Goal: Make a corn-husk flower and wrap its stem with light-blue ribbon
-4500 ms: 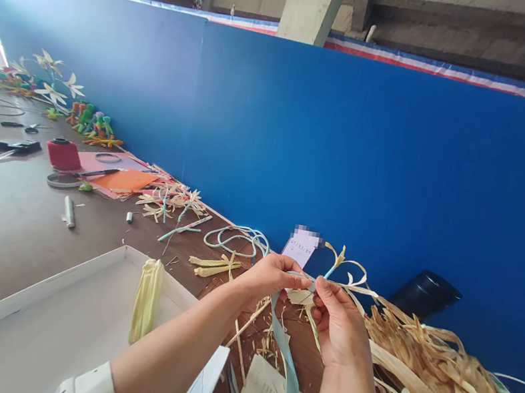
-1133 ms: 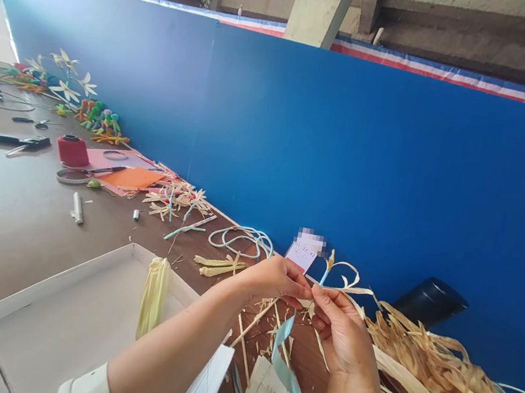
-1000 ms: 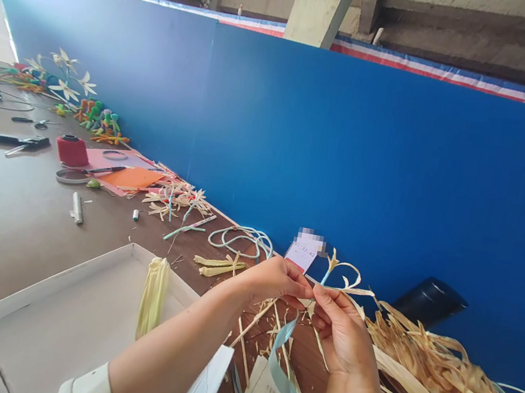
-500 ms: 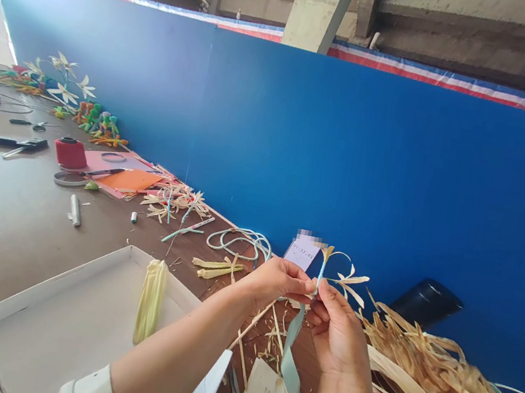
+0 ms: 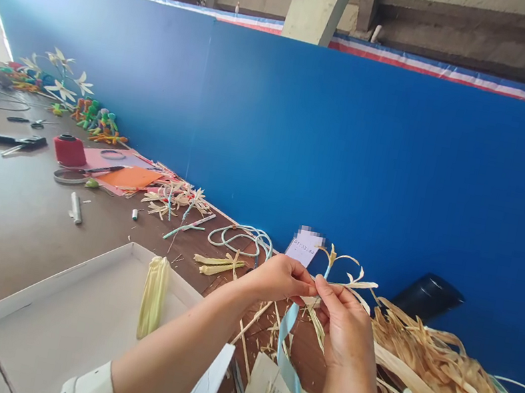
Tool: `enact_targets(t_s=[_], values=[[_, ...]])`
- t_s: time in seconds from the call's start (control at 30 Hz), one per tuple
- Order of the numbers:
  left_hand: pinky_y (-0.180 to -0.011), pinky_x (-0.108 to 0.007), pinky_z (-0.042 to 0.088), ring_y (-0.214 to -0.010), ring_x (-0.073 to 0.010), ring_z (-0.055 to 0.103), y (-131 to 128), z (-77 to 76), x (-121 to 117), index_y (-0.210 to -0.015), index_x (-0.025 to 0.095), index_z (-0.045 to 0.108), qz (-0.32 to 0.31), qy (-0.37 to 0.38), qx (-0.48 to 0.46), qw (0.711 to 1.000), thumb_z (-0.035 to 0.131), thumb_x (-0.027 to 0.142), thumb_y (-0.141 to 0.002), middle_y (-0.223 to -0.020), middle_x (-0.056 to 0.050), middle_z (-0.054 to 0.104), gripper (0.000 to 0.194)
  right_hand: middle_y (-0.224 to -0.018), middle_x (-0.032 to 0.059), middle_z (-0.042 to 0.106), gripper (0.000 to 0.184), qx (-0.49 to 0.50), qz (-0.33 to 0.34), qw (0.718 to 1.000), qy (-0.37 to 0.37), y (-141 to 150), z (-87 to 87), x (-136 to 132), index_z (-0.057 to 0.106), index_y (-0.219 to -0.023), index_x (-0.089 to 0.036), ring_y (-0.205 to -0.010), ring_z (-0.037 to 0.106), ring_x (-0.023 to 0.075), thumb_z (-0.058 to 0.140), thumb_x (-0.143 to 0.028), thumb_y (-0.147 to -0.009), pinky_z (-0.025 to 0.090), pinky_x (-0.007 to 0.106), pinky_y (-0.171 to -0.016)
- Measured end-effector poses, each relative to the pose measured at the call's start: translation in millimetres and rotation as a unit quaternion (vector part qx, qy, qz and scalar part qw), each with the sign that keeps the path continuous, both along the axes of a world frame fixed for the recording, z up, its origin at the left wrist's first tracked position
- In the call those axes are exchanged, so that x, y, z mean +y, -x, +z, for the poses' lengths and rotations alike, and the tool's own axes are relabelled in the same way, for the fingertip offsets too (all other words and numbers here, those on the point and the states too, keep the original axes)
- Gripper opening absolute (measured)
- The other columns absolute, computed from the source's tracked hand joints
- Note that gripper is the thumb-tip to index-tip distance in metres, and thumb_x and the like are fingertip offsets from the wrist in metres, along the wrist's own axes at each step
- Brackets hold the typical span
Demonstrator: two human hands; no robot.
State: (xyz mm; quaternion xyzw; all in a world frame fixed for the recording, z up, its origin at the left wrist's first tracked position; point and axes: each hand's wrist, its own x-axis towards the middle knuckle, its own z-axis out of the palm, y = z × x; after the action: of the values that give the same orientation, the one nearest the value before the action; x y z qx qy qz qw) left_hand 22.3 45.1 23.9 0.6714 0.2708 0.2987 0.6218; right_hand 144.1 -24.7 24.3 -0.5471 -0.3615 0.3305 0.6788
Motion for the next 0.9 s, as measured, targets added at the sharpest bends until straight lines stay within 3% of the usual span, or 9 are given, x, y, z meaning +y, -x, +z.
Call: enact_targets(t_s=[0.27,0.5,0.77,0.9], values=[[-0.065,-0.022,0.045,-0.065,-0.0100,0.059,8.2,6.1,2.1,-0.077,0.012,0.066,-0.018,-0.016,0.021,0.999,0.068,0.029,-0.066,-0.066,-0.001,0.061,0.020,-0.052,-0.0029,0.048,0.033,0.053,0.005,0.998,0.039,-0.1,4.0,-2.3,0.065,-0.059,-0.016,-0.046,0.036,0.0035,0.089,-0.033,-0.042,0.030,0.015,-0.038],[-0.055,-0.019,0.040,-0.061,-0.0107,0.057,6.1,3.8,3.1,-0.080,0.014,0.067,0.001,-0.040,0.044,0.998,0.070,0.032,-0.064,-0.064,-0.001,0.060,0.024,-0.052,-0.0041,0.043,0.031,0.086,0.020,0.996,0.027,-0.6,1.3,-0.1,0.063,-0.058,-0.014,-0.046,0.034,0.0025,0.088,-0.030,-0.047,0.028,0.014,-0.037],[-0.065,-0.024,0.048,-0.060,-0.0096,0.060,3.8,4.8,1.5,-0.076,0.012,0.068,0.003,0.014,0.003,1.000,0.070,0.028,-0.067,-0.067,-0.001,0.061,0.018,-0.054,-0.0051,0.041,0.029,0.115,0.041,0.993,0.005,-4.4,-2.2,0.5,0.061,-0.059,-0.013,-0.047,0.033,0.0024,0.086,-0.026,-0.052,0.029,0.014,-0.036],[-0.067,-0.026,0.051,-0.057,-0.0072,0.056,2.5,5.3,-1.1,-0.068,0.010,0.066,0.005,0.084,-0.063,0.994,0.074,0.024,-0.064,-0.065,0.000,0.059,0.016,-0.054,-0.0059,0.039,0.029,0.126,0.052,0.991,-0.012,-4.5,-2.6,1.2,0.060,-0.059,-0.013,-0.046,0.031,0.0017,0.086,-0.025,-0.052,0.028,0.013,-0.035]])
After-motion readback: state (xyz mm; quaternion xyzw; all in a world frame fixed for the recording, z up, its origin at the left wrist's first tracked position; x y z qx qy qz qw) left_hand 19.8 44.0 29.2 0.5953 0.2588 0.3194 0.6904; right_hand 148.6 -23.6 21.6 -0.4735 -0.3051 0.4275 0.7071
